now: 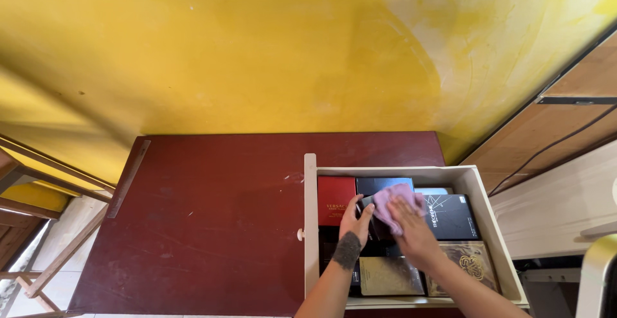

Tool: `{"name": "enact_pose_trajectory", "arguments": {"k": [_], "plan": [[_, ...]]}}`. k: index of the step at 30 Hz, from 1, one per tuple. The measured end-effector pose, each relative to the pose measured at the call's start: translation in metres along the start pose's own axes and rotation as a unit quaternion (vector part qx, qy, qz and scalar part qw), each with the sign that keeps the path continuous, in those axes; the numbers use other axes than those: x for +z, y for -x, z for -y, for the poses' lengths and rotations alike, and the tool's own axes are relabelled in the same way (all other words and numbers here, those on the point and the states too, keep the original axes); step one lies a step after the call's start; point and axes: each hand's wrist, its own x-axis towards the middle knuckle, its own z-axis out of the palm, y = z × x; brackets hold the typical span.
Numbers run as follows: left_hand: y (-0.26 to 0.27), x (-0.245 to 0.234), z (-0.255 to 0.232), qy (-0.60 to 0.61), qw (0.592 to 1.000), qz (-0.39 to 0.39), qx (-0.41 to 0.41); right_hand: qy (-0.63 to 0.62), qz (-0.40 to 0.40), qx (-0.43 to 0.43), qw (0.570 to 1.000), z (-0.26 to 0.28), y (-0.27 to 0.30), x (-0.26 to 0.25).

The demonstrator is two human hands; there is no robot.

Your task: The person wipes various small boxes inside a drawer using a pink cloth and then places an orange garment into a wardrobe.

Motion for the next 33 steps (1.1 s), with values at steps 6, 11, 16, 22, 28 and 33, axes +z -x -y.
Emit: {"name": "enact_pose_trajectory", "arguments": {"k": [6, 11, 16, 22, 28, 33], "plan": [[0.008, -0.002, -0.023, -0.041, 0.999, 0.0, -0.008, 0.093, -0.006, -0.025, 0.995, 0.004, -0.02, -0.001], [0.015, -0.001, -0.039, -0.075, 0.997, -0.011, -0.025, -0.03, 0.002, 0.072, 0.997, -0.015, -0.017, -0.011], [0.012, 0.008, -0.038, -0.11, 0.993, -0.025, 0.02, 0.008, -0.021, -0.069, 0.997, 0.01, 0.001, 0.005], [0.019, 0.005, -0.075, -0.134, 0.99, -0.004, 0.048, -0.007, 0.002, 0.059, 0.998, -0.004, -0.037, -0.019], [0.03, -0.007, -0.098, -0.104, 0.99, 0.061, 0.078, -0.41, -0.067, 0.131, 0.9, -0.054, -0.034, -0.014], [0.027, -0.015, -0.1, 0.017, 0.988, 0.15, 0.032, -0.587, -0.108, 0.138, 0.791, -0.084, -0.031, -0.001]]}}
